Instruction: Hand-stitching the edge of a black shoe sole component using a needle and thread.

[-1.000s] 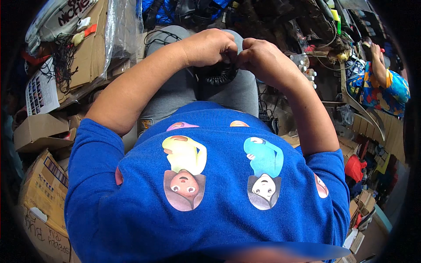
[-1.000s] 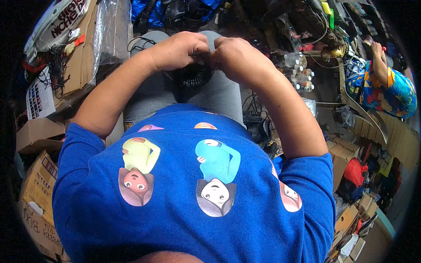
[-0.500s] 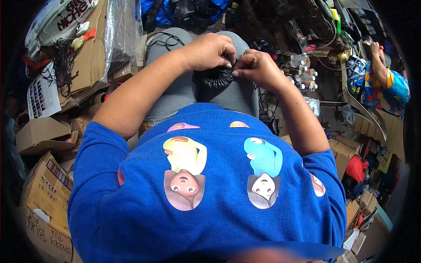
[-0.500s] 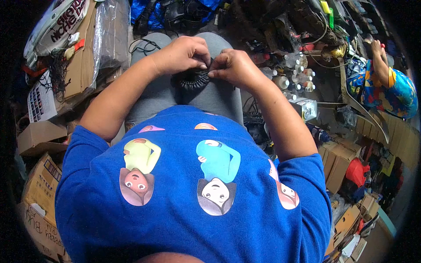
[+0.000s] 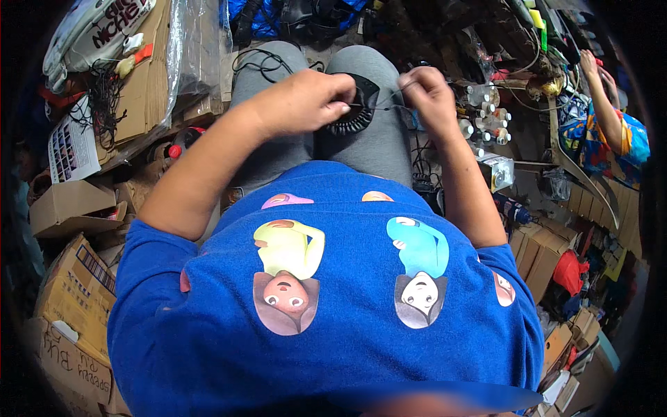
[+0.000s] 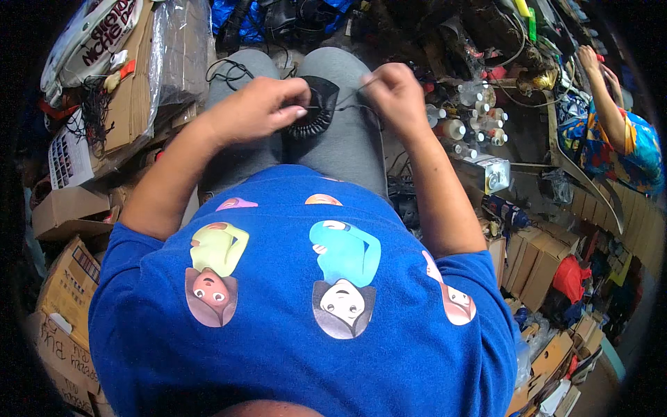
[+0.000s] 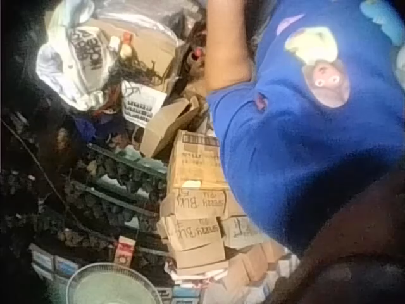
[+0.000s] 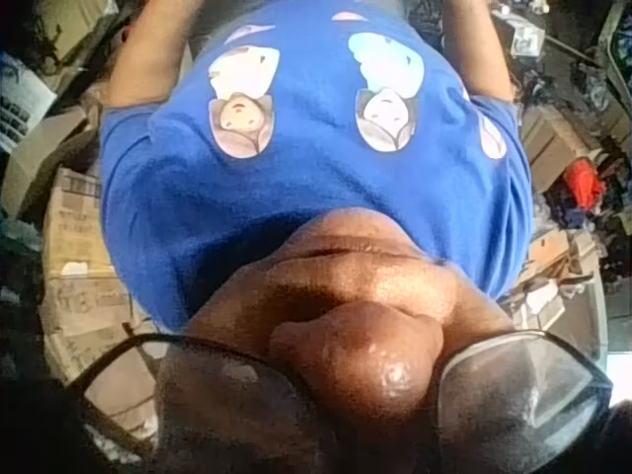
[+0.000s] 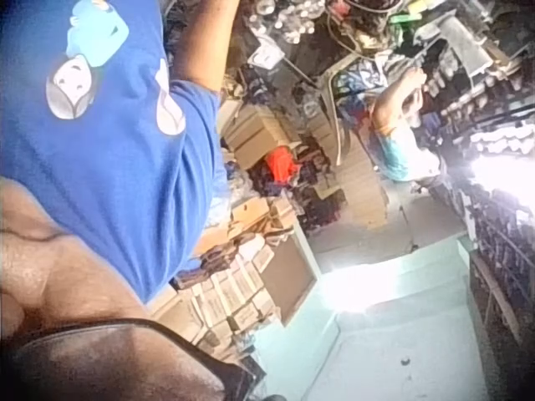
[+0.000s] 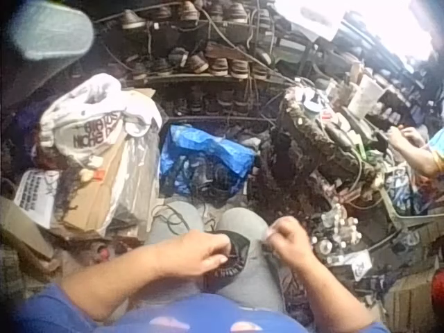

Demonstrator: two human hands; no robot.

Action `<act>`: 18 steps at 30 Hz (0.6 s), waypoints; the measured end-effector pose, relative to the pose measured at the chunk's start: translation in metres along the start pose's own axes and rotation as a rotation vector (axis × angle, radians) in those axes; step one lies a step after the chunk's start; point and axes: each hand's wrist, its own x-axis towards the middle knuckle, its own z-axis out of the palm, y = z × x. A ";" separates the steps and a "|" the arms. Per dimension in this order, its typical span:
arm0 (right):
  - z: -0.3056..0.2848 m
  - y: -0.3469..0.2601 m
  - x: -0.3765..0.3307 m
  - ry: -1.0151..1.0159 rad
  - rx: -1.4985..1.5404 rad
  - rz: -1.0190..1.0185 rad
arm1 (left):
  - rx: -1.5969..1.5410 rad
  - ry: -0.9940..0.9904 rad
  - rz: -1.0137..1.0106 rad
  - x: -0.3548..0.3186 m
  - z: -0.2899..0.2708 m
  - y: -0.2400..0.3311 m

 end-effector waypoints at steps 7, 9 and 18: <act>-0.009 0.003 0.000 -0.085 1.819 0.435 | -0.522 0.751 -0.055 -0.004 -0.032 -0.030; -0.010 -0.002 -0.006 -0.217 2.004 0.452 | -0.967 0.602 -0.027 0.002 -0.023 -0.013; -0.019 -0.003 -0.051 -0.127 1.425 0.575 | -1.616 0.304 -0.145 -0.021 -0.009 -0.045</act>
